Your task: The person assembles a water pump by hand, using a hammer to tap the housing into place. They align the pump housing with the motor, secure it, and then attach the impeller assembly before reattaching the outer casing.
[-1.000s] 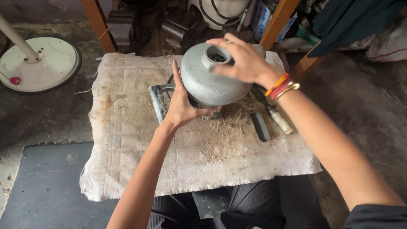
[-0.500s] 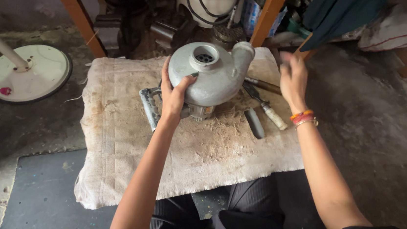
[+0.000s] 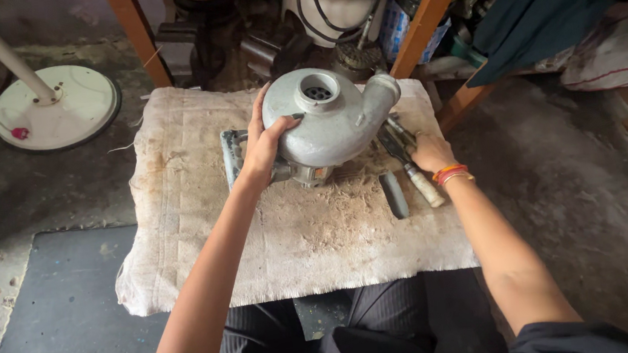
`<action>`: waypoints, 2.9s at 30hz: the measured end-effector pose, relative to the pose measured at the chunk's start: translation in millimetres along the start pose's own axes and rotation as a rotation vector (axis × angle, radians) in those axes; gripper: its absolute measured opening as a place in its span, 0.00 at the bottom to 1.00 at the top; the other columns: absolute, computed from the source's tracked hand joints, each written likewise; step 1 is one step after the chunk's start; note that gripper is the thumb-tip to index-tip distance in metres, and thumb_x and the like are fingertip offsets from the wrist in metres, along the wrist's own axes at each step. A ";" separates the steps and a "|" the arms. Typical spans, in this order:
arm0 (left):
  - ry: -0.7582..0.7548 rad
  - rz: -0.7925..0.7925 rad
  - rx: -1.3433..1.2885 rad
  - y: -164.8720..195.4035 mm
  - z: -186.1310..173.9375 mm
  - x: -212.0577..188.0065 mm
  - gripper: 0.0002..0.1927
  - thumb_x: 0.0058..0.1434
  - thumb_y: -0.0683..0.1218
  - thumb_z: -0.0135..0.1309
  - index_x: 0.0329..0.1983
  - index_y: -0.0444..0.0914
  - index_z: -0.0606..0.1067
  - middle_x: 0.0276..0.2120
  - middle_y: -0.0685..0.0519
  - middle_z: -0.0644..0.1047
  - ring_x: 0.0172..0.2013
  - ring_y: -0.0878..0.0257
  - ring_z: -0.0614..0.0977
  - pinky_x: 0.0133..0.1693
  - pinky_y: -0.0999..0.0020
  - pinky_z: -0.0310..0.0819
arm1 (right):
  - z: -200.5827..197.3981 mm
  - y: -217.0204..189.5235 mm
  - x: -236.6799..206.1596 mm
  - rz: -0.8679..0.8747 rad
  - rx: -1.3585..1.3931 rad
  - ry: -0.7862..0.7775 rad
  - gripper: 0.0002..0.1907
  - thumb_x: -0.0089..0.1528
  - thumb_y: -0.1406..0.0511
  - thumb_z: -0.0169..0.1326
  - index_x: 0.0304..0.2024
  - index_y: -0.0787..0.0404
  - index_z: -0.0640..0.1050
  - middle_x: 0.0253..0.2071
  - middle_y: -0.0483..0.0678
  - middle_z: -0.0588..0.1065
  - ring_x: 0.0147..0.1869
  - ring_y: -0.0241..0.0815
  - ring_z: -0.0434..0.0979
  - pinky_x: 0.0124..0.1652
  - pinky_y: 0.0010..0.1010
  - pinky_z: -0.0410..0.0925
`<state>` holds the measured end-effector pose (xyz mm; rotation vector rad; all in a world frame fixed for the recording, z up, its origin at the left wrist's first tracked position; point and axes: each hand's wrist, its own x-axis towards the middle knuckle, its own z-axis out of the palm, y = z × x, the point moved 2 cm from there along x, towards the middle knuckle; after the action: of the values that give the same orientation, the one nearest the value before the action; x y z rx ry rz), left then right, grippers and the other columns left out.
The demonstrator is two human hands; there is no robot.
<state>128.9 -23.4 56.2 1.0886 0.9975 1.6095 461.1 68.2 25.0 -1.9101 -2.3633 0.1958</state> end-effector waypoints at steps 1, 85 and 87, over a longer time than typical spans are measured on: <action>0.009 0.005 0.006 -1.1 -0.2 0.8 0.45 0.54 0.46 0.57 0.76 0.41 0.56 0.66 0.40 0.68 0.64 0.52 0.72 0.64 0.60 0.65 | -6.3 1.8 2.9 0.013 0.014 -0.015 0.19 0.62 0.60 0.57 0.52 0.62 0.77 0.48 0.64 0.77 0.54 0.66 0.78 0.51 0.53 0.70; -0.111 -0.119 -0.336 -26.0 -7.4 2.5 0.38 0.66 0.56 0.44 0.77 0.42 0.50 0.75 0.43 0.53 0.74 0.50 0.56 0.69 0.53 0.55 | -151.0 -138.9 -71.0 -0.613 0.175 0.447 0.19 0.57 0.67 0.59 0.51 0.58 0.79 0.32 0.53 0.82 0.29 0.51 0.82 0.28 0.38 0.73; -0.083 -0.082 -0.299 -27.1 -8.9 2.8 0.39 0.67 0.56 0.46 0.77 0.39 0.52 0.75 0.42 0.56 0.74 0.50 0.57 0.69 0.55 0.55 | -148.5 -137.5 -75.0 -0.708 0.218 0.544 0.19 0.60 0.67 0.56 0.54 0.67 0.74 0.28 0.55 0.77 0.30 0.53 0.79 0.31 0.40 0.71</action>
<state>126.5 -15.0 28.8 0.8914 0.7099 1.5741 367.2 -27.8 194.0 -0.8053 -2.3207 -0.1097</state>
